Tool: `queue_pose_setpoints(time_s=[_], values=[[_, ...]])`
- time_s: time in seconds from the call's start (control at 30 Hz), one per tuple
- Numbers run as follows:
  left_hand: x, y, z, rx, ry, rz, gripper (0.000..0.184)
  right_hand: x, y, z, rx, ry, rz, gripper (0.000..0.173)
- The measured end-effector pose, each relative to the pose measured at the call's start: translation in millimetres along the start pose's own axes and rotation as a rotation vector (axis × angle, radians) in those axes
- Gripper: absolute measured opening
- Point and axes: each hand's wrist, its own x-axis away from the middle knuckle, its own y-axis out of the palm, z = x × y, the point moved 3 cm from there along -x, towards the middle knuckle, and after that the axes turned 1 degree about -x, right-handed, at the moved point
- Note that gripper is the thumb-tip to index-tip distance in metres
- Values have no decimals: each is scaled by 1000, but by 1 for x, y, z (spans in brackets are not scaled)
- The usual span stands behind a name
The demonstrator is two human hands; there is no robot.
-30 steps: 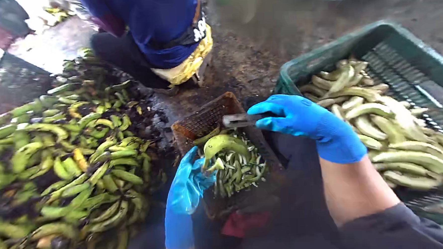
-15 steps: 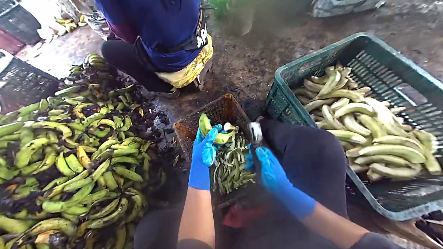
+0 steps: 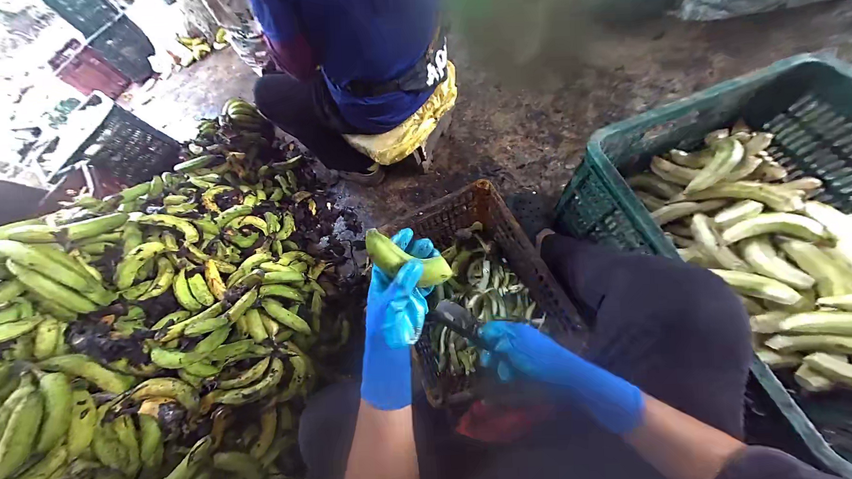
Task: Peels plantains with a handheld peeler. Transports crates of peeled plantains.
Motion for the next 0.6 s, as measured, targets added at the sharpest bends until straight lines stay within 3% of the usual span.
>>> queue_pose_setpoints(time_s=[0.03,0.1,0.13,0.2,0.3,0.4,0.53,0.6], values=[[-1,-5,9,11,-51,-55,50,5,-7,-16,-28,-43,3,37],[-8,-10,21,19,-111,-113,51,2,-37,-63,24,-359,103,36],[-15,-7,26,15,-113,-128,49,-6,-56,-87,154,-553,193,36],[-24,0,32,-9,-109,-97,51,-17,-81,-129,675,-934,470,53],[-30,4,31,14,-81,13,49,-20,-72,-143,955,-1208,626,55],[-30,4,20,-21,-10,-100,47,-23,-50,-131,916,-1222,620,48],[-23,14,8,105,-98,-158,44,-44,-78,-154,894,-1039,1008,45],[-28,6,11,155,-78,-161,55,-47,-88,-166,834,-954,1058,49]])
